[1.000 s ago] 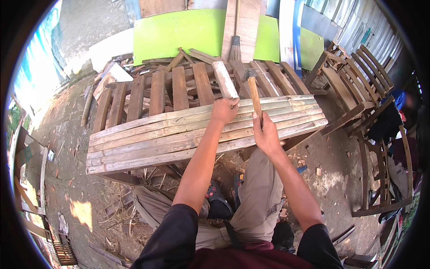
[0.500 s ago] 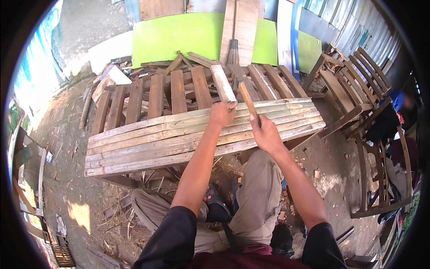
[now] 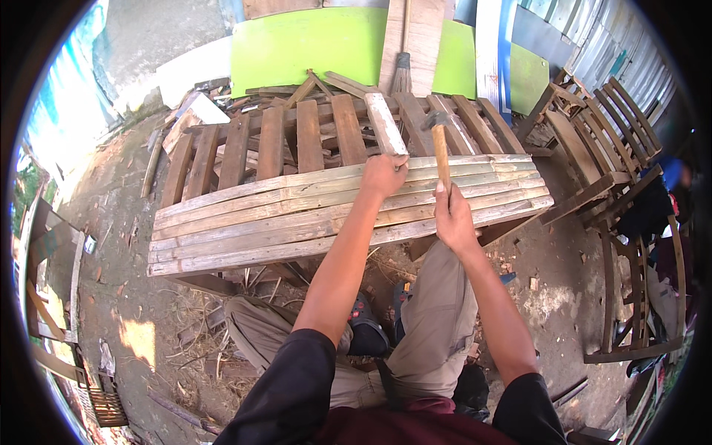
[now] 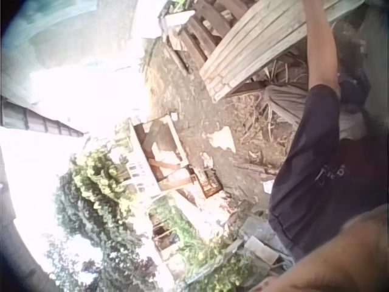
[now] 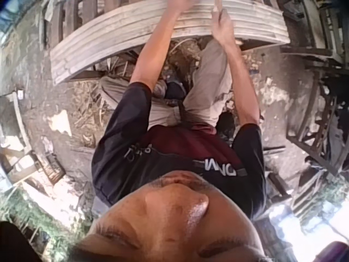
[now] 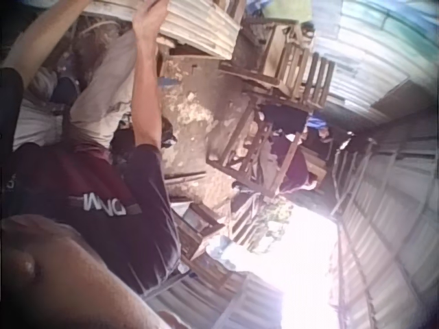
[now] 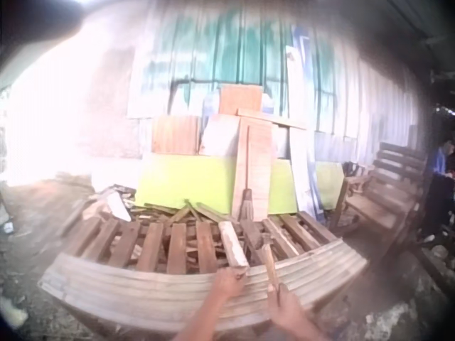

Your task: The person sits on the ground and uses a hammer to drive nails into a wooden pallet, securing planks to the frame. They repeatedly pick up nails from a plastic bag and hammer them into place.

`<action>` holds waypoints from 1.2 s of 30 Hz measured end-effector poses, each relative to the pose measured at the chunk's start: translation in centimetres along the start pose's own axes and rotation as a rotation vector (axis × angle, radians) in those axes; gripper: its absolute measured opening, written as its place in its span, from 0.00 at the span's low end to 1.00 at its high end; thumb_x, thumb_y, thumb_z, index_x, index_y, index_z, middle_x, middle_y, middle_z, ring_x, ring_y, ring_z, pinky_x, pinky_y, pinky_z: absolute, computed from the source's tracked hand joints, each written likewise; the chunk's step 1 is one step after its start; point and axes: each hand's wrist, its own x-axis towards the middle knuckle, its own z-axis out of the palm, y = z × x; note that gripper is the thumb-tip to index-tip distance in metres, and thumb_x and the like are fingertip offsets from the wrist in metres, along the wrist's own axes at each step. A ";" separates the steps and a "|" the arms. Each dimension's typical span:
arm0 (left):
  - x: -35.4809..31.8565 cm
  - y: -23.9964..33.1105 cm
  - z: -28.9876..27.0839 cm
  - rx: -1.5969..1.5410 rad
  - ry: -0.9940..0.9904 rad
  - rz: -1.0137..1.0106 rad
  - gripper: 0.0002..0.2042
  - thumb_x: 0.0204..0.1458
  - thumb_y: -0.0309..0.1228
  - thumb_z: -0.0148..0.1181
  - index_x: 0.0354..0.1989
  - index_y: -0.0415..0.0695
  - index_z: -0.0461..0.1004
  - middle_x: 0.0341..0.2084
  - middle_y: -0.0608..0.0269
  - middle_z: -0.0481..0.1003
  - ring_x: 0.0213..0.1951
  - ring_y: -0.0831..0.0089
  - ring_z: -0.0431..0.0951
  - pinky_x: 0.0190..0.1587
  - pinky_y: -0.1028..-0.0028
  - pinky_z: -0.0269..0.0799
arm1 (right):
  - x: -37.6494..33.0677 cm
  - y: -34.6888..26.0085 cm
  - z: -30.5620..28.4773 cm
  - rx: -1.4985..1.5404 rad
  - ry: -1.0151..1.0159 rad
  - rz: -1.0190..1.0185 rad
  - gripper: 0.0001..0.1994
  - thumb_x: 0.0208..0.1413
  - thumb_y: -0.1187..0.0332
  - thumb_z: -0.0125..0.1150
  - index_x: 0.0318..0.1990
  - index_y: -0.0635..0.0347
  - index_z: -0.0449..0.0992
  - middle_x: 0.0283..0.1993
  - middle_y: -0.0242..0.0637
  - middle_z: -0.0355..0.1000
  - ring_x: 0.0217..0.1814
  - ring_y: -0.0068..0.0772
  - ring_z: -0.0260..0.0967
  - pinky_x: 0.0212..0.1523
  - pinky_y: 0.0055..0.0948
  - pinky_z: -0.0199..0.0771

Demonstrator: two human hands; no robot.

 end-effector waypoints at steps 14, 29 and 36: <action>0.0 0.3 -0.3 0.018 -0.025 -0.032 0.15 0.52 0.34 0.60 0.48 0.54 0.84 0.40 0.46 0.80 0.43 0.47 0.81 0.50 0.59 0.77 | -0.2 -0.3 0.2 -0.008 0.053 -0.031 0.21 0.71 0.56 0.47 0.37 0.70 0.70 0.26 0.62 0.72 0.33 0.70 0.72 0.35 0.56 0.69; 0.2 -0.8 -0.7 0.011 -0.039 -0.021 0.16 0.53 0.34 0.57 0.50 0.55 0.83 0.41 0.44 0.79 0.45 0.46 0.80 0.53 0.58 0.75 | -0.6 -2.9 -0.3 -0.065 0.063 -0.079 0.20 0.71 0.57 0.48 0.37 0.70 0.70 0.24 0.61 0.70 0.32 0.68 0.72 0.33 0.54 0.68; 0.1 0.0 -1.1 0.025 -0.058 -0.037 0.16 0.52 0.32 0.57 0.49 0.50 0.83 0.45 0.48 0.80 0.48 0.49 0.81 0.58 0.61 0.74 | -1.1 -3.9 0.0 -0.092 0.022 -0.085 0.21 0.71 0.56 0.48 0.38 0.71 0.71 0.26 0.63 0.71 0.33 0.71 0.72 0.36 0.55 0.69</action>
